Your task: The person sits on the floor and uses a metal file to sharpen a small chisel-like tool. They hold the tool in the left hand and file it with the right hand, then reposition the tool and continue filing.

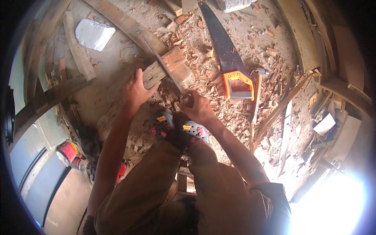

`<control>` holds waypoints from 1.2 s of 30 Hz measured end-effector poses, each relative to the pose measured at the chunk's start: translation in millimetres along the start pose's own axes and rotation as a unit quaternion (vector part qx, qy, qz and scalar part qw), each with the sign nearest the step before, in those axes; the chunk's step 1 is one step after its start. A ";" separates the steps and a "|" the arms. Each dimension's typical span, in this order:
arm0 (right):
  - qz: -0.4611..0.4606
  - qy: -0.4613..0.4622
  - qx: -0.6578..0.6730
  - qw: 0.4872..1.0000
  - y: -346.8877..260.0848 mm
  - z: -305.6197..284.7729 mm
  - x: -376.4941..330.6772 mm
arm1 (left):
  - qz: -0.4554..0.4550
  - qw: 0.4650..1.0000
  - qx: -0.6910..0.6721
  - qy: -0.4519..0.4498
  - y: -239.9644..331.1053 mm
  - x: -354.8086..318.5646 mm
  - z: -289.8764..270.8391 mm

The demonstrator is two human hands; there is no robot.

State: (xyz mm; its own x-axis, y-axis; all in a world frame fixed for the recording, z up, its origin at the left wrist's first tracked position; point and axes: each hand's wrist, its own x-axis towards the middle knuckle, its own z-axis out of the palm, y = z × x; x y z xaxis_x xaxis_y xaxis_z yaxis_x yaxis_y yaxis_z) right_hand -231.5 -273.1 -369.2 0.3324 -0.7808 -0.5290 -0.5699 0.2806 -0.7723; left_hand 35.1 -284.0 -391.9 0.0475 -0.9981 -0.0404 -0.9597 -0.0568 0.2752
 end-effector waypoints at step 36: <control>-0.052 0.036 -0.019 0.998 -27.9 12.8 8.6 | -0.011 0.985 -0.079 -0.154 -19.5 28.9 -16.6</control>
State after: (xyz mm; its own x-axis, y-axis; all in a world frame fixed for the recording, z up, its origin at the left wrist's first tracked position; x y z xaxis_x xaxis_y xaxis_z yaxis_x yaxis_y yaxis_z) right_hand -203.1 -280.5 -356.8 0.3364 -0.8433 -0.4192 -0.5637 0.1763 -0.8069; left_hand 59.7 -312.2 -382.5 -0.0420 -0.9425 -0.3317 -0.9034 -0.1060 0.4156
